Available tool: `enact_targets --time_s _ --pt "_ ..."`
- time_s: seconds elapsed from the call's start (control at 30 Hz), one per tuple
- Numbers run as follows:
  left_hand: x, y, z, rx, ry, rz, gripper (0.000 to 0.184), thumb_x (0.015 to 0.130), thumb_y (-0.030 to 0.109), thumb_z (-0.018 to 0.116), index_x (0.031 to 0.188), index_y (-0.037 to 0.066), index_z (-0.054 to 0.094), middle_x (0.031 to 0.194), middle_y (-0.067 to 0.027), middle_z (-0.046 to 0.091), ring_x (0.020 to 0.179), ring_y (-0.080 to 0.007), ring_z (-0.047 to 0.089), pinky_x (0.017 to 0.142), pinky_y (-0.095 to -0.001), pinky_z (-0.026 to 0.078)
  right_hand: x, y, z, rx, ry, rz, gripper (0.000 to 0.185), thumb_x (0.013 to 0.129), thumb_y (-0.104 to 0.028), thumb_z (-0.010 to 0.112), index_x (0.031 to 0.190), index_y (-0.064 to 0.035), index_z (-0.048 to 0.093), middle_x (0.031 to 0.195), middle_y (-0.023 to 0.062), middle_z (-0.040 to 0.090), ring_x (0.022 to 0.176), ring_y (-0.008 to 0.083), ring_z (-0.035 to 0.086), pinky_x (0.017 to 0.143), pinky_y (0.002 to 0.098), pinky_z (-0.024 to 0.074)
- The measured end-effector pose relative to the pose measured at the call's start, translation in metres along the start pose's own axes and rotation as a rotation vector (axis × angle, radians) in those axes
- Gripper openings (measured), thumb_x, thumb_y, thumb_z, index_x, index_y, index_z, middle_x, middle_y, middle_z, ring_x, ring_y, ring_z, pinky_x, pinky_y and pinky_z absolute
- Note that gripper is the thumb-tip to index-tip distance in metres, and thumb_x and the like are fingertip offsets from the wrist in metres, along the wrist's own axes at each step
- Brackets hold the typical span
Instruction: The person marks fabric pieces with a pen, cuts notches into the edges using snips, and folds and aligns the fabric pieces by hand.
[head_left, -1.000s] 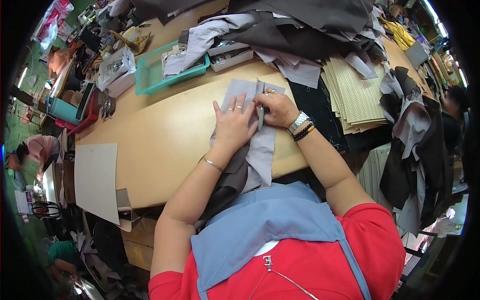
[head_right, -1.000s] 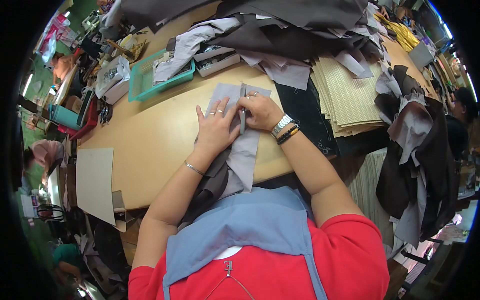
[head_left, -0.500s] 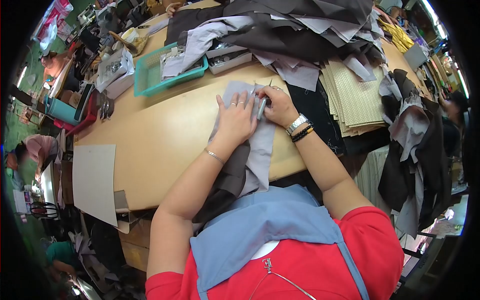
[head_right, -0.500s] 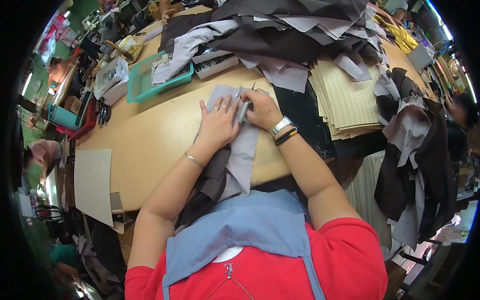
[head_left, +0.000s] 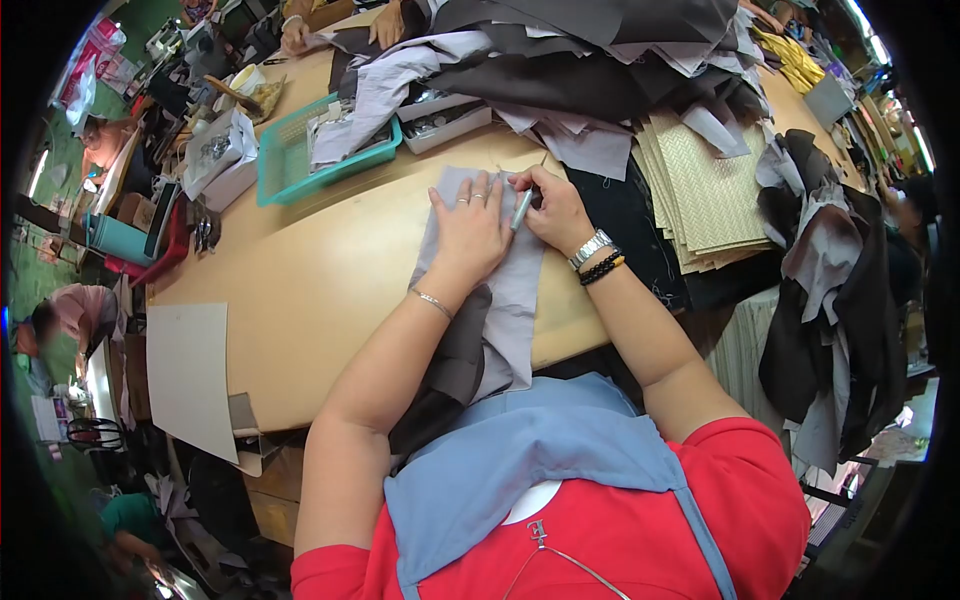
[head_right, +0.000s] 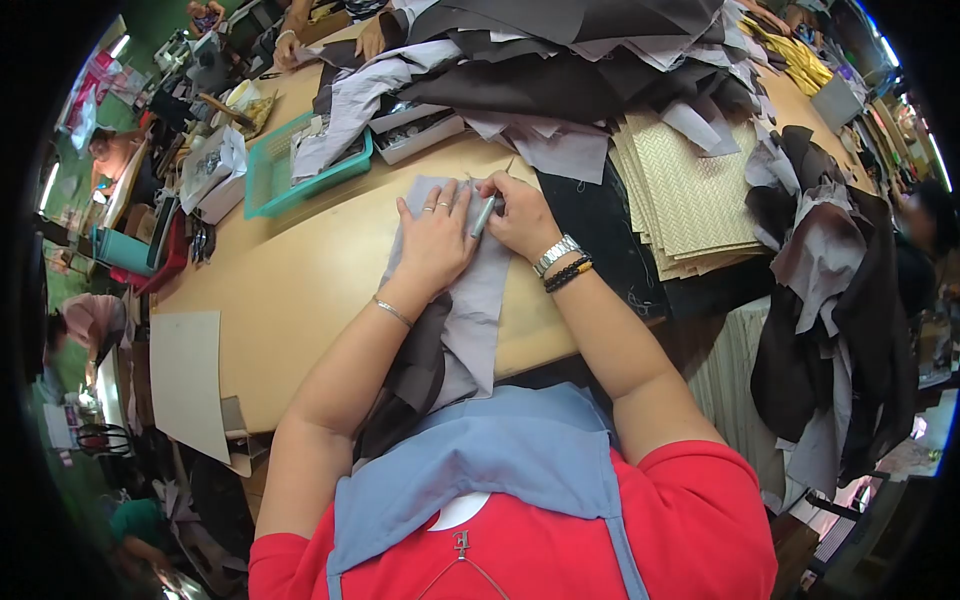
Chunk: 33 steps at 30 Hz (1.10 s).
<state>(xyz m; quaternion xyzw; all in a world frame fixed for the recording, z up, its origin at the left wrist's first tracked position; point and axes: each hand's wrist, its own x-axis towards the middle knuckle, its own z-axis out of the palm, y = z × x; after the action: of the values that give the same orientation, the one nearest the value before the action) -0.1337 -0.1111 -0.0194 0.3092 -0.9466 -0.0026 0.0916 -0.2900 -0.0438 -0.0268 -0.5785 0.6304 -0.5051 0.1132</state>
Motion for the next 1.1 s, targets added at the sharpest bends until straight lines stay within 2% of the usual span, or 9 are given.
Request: enact_targets --time_s 0.17,0.27,0.53,0.63,0.73,0.83,0.93,1.03,1.1 --pt "0.006 -0.003 0.004 -0.040 -0.005 -0.005 0.062 0.091 0.035 0.053 0.146 0.009 0.040 0.152 -0.0132 0.039 0.140 -0.0308 0.036 0.106 -0.0742 0.020 0.000 0.002 0.001 -0.004 0.008 -0.018 0.021 0.077 -0.006 0.067 0.096 -0.0027 0.060 0.091 0.0135 0.070 0.081 0.0275 0.068 0.071 0.0333 0.0536" --pt "0.008 -0.004 0.011 -0.079 0.105 0.009 0.056 0.093 0.036 0.053 0.141 0.007 0.046 0.148 -0.0150 0.044 0.137 -0.0328 0.041 0.106 -0.0736 0.020 0.000 0.003 0.000 0.011 0.003 -0.010 0.022 0.076 -0.007 0.069 0.096 -0.0028 0.060 0.091 0.0139 0.070 0.081 0.0276 0.068 0.071 0.0335 0.0535" --pt "0.013 0.001 0.012 -0.048 0.033 -0.023 0.059 0.095 0.040 0.049 0.144 0.008 0.042 0.151 -0.0146 0.040 0.140 -0.0323 0.036 0.106 -0.0743 0.018 0.000 -0.005 -0.004 0.053 -0.005 0.076 0.022 0.076 -0.009 0.069 0.096 -0.0045 0.061 0.091 0.0128 0.069 0.081 0.0285 0.068 0.071 0.0358 0.0539" --pt "0.009 -0.004 0.008 -0.125 -0.009 -0.040 0.061 0.096 0.039 0.050 0.148 0.011 0.036 0.154 -0.0136 0.035 0.142 -0.0325 0.034 0.107 -0.0743 0.019 0.001 -0.016 -0.030 -0.366 -0.017 -0.021 0.020 0.076 -0.012 0.068 0.095 -0.0076 0.062 0.090 0.0123 0.069 0.083 0.0316 0.067 0.071 0.0402 0.0539" --pt "-0.002 -0.010 -0.003 -0.243 -0.029 -0.048 0.066 0.094 0.040 0.054 0.151 0.013 0.032 0.156 -0.0140 0.032 0.143 -0.0327 0.033 0.107 -0.0733 0.021 -0.006 -0.022 -0.075 -0.616 -0.018 0.019 0.016 0.078 -0.015 0.066 0.091 -0.0098 0.060 0.083 0.0129 0.067 0.081 0.0345 0.066 0.069 0.0454 0.0524" --pt "-0.029 -0.015 -0.024 -0.254 -0.103 -0.021 0.068 0.093 0.043 0.057 0.150 0.015 0.033 0.156 -0.0149 0.032 0.143 -0.0324 0.033 0.107 -0.0720 0.023 -0.018 -0.004 -0.110 -0.884 -0.152 0.175 0.025 0.078 -0.012 0.064 0.102 -0.0085 0.059 0.087 0.0141 0.067 0.078 0.0374 0.066 0.069 0.0459 0.0531" --pt "-0.046 -0.011 -0.033 -0.188 -0.133 -0.015 0.067 0.092 0.045 0.058 0.149 0.017 0.036 0.155 -0.0152 0.033 0.143 -0.0320 0.034 0.107 -0.0717 0.025 -0.020 -0.016 -0.116 -1.021 -0.227 0.321 0.034 0.079 -0.010 0.063 0.112 -0.0071 0.058 0.090 0.0140 0.067 0.084 0.0370 0.066 0.073 0.0457 0.0536" --pt "-0.052 -0.009 -0.028 -0.146 -0.108 -0.028 0.065 0.092 0.047 0.058 0.148 0.018 0.039 0.154 -0.0153 0.035 0.142 -0.0321 0.035 0.106 -0.0716 0.025 -0.010 -0.023 -0.079 -0.602 -0.029 -0.119 0.036 0.079 -0.009 0.062 0.115 -0.0061 0.060 0.099 0.0142 0.067 0.091 0.0349 0.066 0.079 0.0446 0.0535" --pt "-0.053 -0.007 -0.024 -0.125 -0.077 -0.023 0.065 0.092 0.047 0.058 0.147 0.017 0.040 0.153 -0.0157 0.037 0.141 -0.0326 0.036 0.106 -0.0716 0.025 0.002 -0.025 -0.047 -0.473 -0.217 -0.170 0.034 0.079 -0.006 0.061 0.113 -0.0061 0.062 0.107 0.0146 0.067 0.100 0.0337 0.064 0.085 0.0425 0.0525"
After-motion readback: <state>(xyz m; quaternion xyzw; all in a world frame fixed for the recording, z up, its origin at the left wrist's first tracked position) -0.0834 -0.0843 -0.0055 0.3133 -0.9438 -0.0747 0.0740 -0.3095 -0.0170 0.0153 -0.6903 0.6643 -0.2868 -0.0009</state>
